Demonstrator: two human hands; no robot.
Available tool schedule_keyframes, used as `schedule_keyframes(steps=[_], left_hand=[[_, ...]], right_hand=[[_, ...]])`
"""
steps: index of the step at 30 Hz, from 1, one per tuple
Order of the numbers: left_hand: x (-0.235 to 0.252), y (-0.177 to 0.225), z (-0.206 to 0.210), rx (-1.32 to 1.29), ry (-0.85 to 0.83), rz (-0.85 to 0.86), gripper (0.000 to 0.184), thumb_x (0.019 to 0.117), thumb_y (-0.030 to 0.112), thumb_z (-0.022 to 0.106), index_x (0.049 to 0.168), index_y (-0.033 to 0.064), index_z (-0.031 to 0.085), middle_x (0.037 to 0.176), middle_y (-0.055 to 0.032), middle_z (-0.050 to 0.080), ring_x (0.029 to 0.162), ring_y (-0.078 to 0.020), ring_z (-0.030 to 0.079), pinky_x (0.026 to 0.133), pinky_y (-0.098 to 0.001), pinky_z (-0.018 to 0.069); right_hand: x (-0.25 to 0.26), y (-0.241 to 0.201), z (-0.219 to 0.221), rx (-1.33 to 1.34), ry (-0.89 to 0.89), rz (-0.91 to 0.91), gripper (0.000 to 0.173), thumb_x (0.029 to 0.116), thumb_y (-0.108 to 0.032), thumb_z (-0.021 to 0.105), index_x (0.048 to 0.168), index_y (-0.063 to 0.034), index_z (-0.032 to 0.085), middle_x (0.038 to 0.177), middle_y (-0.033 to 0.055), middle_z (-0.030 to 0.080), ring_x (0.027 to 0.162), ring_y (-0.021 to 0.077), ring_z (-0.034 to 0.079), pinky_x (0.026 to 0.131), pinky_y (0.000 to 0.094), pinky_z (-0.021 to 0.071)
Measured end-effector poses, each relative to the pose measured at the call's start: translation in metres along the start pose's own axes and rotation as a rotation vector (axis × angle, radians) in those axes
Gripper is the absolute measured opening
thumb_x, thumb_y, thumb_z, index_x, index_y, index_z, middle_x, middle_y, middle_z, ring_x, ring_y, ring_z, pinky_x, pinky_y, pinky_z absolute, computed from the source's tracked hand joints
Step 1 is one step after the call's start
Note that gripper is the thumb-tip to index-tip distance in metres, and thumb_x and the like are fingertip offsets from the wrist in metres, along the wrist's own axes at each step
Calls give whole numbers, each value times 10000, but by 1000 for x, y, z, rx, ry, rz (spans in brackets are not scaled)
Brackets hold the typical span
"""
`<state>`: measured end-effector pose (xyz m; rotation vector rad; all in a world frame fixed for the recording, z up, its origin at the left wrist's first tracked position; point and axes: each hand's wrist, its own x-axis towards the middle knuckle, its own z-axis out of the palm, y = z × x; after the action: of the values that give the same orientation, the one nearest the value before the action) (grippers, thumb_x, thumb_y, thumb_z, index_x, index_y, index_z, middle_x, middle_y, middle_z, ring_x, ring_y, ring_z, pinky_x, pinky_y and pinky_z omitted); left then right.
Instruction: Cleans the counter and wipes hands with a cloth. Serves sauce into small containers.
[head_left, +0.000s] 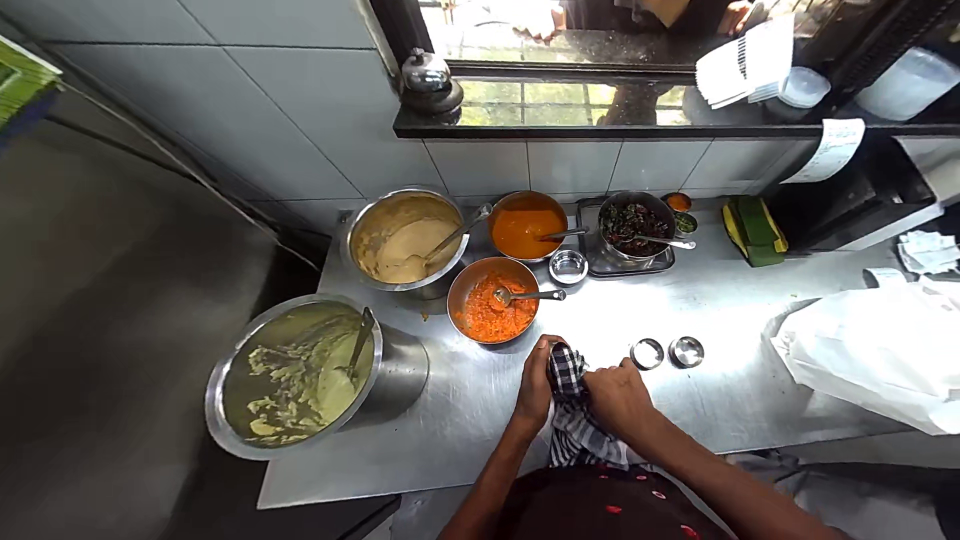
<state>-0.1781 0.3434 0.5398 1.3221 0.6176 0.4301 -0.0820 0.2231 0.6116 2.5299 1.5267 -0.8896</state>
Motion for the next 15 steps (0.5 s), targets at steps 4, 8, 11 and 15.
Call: schedule_keyframes(steps=[4, 8, 11, 15], left_hand=[[9, -2, -3, -259, -80, -40, 541, 1073, 458, 215, 1076, 176, 677, 942, -5, 670, 781, -96, 634, 681, -272, 547], [11, -8, -1, -702, -165, -224, 619, 1048, 525, 209, 993, 141, 692, 854, -51, 681, 687, -132, 659, 605, -287, 568], [9, -9, 5, -513, -43, -216, 622, 1073, 503, 173, 1051, 144, 681, 923, -43, 693, 805, -130, 672, 712, -308, 579], [9, -6, 9, -154, 57, -111, 583, 1090, 454, 180, 1141, 138, 667, 1014, -45, 691, 925, -151, 663, 803, -345, 563]], right_hand=[[-6, -1, -4, 320, -128, -207, 381, 986, -322, 636, 1227, -27, 623, 1061, 211, 692, 1036, 396, 669, 905, 604, 500], [5, 12, -12, 483, -236, -365, 520, 949, -345, 707, 1303, -2, 541, 1105, 230, 655, 1066, 396, 644, 926, 609, 488], [7, 6, -15, 196, -142, -133, 292, 950, -184, 630, 1216, -64, 649, 1063, 194, 703, 1037, 393, 667, 902, 618, 488], [1, -8, -6, 45, -55, 79, 224, 982, -35, 513, 1145, -31, 667, 1039, 195, 716, 994, 389, 683, 974, 615, 443]])
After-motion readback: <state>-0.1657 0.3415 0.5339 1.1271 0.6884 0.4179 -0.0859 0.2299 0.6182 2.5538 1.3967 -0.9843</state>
